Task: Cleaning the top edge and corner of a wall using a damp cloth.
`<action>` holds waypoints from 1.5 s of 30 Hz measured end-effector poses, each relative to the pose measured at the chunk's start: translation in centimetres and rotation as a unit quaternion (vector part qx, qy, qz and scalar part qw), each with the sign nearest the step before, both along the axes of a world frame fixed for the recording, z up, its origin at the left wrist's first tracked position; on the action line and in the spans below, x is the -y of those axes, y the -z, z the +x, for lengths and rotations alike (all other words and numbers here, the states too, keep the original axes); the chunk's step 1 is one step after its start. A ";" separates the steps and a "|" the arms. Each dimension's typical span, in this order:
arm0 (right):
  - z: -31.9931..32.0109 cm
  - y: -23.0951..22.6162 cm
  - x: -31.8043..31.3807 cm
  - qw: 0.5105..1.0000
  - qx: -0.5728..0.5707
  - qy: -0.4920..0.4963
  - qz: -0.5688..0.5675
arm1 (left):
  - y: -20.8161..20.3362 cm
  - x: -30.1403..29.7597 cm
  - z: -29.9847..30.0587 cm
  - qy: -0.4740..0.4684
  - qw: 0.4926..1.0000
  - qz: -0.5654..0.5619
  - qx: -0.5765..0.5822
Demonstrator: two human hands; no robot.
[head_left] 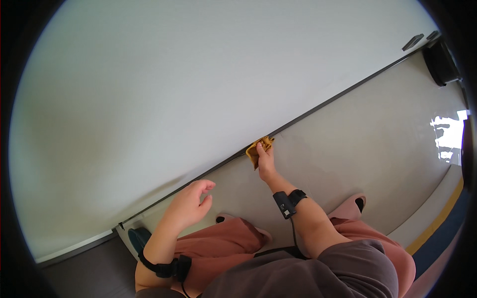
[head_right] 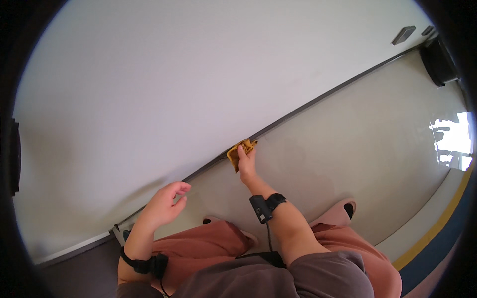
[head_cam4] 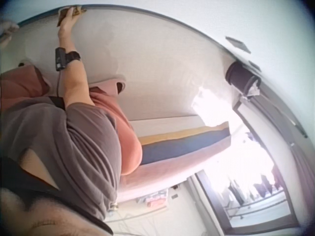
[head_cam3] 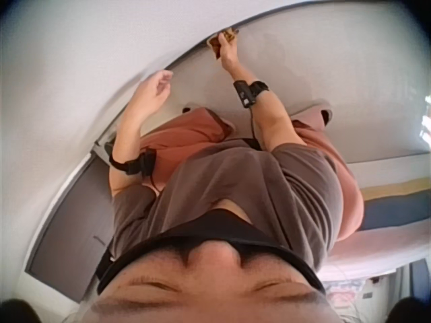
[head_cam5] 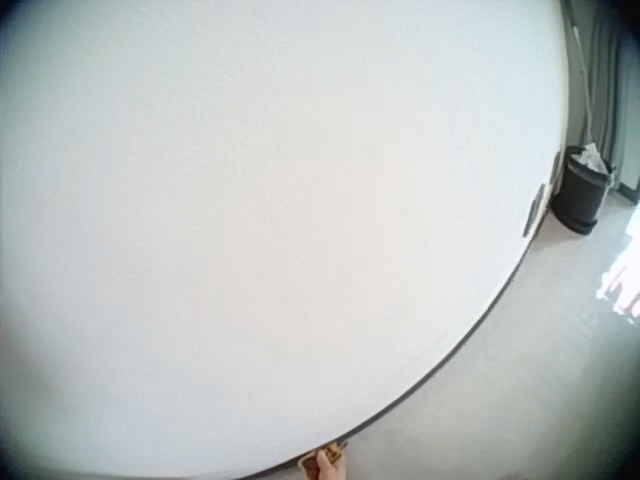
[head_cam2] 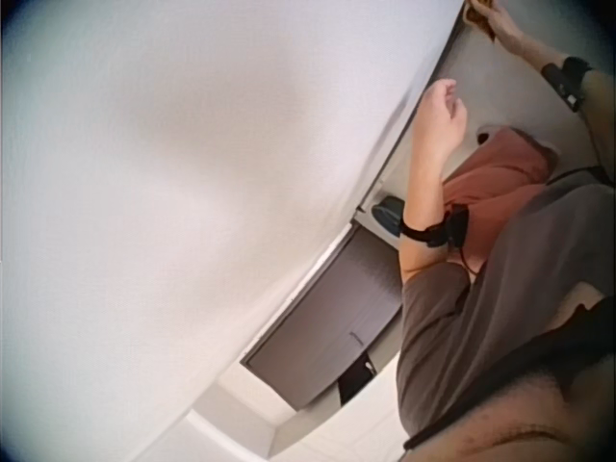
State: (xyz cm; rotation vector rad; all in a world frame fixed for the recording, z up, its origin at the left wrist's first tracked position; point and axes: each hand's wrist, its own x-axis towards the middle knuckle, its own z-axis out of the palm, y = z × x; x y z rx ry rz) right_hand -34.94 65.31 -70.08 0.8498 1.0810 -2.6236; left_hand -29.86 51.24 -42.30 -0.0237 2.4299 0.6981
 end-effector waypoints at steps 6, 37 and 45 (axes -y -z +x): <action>-1.2 -0.2 -1.7 0.998 -0.009 -0.030 0.062 | -0.5 1.3 0.6 -0.009 1.000 0.013 -0.023; -2.4 1.3 -2.3 0.853 0.089 0.055 0.511 | -2.4 3.9 1.9 0.052 0.992 0.041 -0.106; 1.4 5.4 1.0 0.866 0.081 0.165 0.465 | 3.2 1.9 5.1 0.099 0.938 0.074 -0.324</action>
